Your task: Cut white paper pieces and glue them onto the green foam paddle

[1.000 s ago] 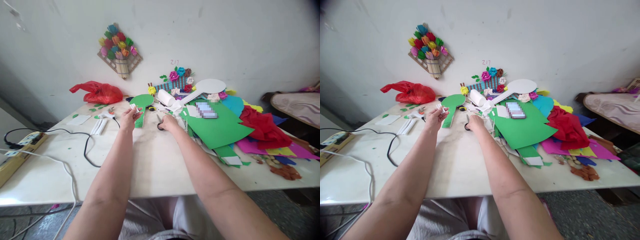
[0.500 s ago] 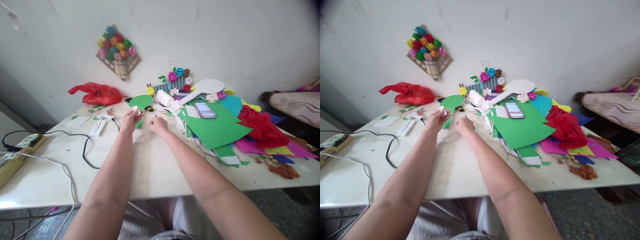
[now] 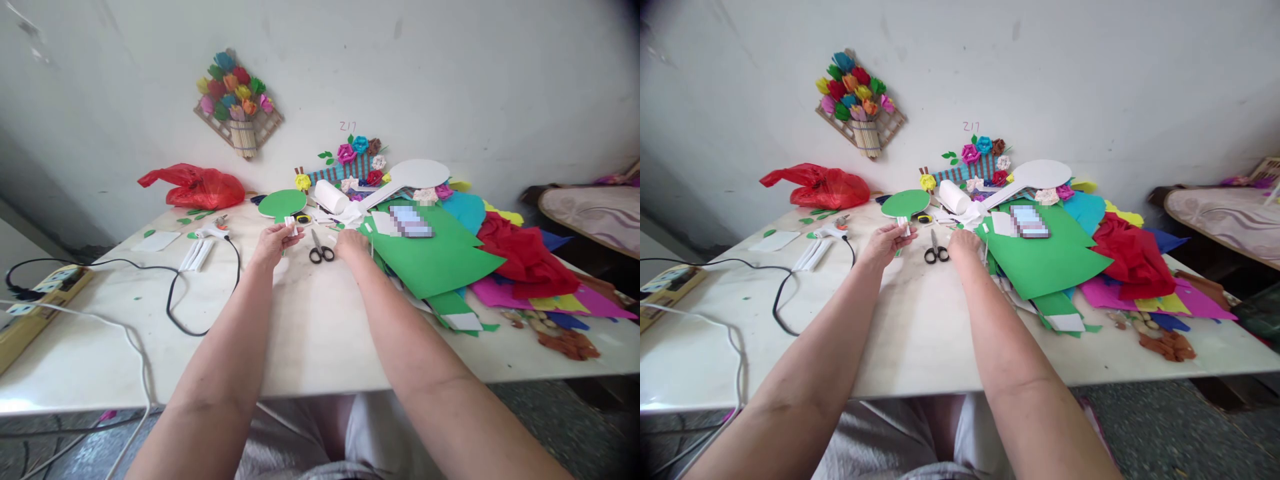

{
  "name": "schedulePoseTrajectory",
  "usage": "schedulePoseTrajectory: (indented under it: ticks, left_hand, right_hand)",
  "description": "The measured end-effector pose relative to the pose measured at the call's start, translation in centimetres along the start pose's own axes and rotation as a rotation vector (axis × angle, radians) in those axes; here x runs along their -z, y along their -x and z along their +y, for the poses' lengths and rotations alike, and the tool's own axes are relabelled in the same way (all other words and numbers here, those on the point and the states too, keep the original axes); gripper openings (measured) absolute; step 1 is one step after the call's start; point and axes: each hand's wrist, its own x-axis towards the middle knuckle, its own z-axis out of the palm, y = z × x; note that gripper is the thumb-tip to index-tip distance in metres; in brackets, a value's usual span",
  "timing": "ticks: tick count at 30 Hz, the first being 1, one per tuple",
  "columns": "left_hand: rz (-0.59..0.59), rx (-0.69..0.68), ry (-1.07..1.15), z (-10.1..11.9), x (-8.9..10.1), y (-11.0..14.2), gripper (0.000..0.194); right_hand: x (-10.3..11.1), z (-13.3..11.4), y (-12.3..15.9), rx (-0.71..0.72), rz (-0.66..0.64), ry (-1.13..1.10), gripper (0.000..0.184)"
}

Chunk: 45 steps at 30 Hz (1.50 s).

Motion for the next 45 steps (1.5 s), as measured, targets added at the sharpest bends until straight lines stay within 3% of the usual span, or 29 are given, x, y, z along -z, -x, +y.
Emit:
schedulePoseTrajectory:
  ticks: [4, 7, 11, 14, 30, 45]
  left_hand:
    - [-0.024, 0.043, -0.024, 0.0, -0.2, 0.2, 0.011]
    - [-0.046, 0.080, -0.048, 0.0, -0.2, 0.2, 0.010]
    - [-0.063, 0.102, -0.071, 0.0, -0.2, 0.3, 0.011]
    - [-0.066, 0.107, -0.084, -0.1, -0.3, 0.3, 0.009]
    - [-0.138, 0.183, -0.182, 0.0, -0.5, 0.4, 0.011]
    - [-0.191, 0.188, -0.136, 0.1, -0.7, 0.6, 0.006]
  right_hand:
    - [0.1, -0.2, 0.0, -0.052, 0.042, -0.052, 0.027]
    - [0.2, -0.7, 0.1, -0.030, 0.029, -0.386, 0.016]
    - [0.3, -1.7, 0.9, -0.037, -0.246, -1.103, 0.008]
    - [0.5, -2.3, 1.6, -0.008, -0.385, -1.295, 0.009]
    - [0.1, -2.9, 1.8, -0.086, -0.286, -1.341, 0.010]
    - [-0.4, -3.0, 1.6, -0.099, -0.346, -1.373, 0.011]
